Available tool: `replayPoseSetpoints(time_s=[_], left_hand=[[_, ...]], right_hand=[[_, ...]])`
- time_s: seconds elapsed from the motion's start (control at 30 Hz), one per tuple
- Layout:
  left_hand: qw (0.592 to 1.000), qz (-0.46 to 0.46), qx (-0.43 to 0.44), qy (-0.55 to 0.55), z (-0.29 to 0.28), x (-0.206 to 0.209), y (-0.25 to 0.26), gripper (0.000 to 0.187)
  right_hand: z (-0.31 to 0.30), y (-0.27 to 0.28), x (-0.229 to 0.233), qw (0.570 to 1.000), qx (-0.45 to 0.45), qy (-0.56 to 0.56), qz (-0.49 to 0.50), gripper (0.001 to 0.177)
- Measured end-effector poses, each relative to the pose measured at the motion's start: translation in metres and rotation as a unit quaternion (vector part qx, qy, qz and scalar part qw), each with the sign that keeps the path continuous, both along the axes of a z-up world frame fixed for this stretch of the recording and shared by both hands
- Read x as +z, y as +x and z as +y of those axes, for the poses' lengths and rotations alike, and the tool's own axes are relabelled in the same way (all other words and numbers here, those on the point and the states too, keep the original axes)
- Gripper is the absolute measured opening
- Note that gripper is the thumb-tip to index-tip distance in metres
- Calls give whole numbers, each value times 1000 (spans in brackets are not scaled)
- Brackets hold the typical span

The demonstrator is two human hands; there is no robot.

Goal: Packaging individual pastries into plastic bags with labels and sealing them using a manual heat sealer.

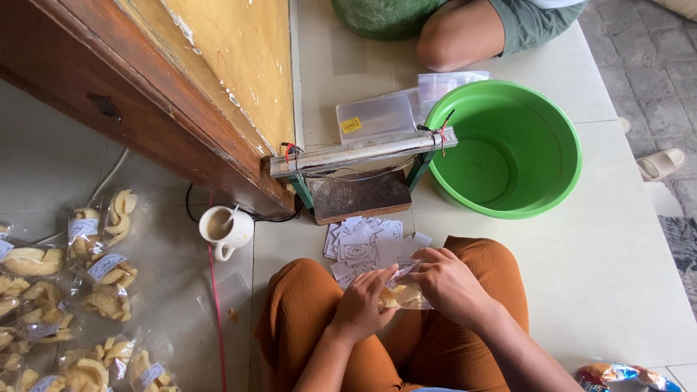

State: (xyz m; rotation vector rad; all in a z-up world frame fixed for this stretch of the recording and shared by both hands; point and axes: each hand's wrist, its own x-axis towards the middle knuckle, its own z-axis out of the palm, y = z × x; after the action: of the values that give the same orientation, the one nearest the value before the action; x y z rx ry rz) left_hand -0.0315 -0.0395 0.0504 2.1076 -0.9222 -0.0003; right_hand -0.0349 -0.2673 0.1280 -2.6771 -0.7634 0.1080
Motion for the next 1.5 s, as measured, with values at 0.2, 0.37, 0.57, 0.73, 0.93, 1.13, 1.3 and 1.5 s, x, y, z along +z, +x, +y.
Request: replayPoseSetpoints(time_s=[0.2,0.37,0.57,0.73,0.93,1.13,1.3,1.5], left_hand=[[998,57,22,-28,0,6,3,84],[997,47,22,-63,2,16,4,80],[995,48,47,-76,3,16,3,75],[995,39,45,-83,4,13,4,78],[995,49,45,-78,5,9,4,79],[996,31,35,-79,4,5,3,80],[995,43,37,-77,3,9,2,81],[946,245,60,-204,6,27,0,81]], right_hand=[[3,0,24,997,25,31,-67,24],[9,-5,41,997,26,35,-64,21],[13,-10,53,997,20,22,-69,29],[13,-11,49,999,8,10,-48,37],[12,-8,42,1000,10,-7,-11,42],[8,-7,36,1000,14,-10,7,42],[6,-8,40,999,31,2,-8,38],[2,-4,79,975,-45,197,-94,32]])
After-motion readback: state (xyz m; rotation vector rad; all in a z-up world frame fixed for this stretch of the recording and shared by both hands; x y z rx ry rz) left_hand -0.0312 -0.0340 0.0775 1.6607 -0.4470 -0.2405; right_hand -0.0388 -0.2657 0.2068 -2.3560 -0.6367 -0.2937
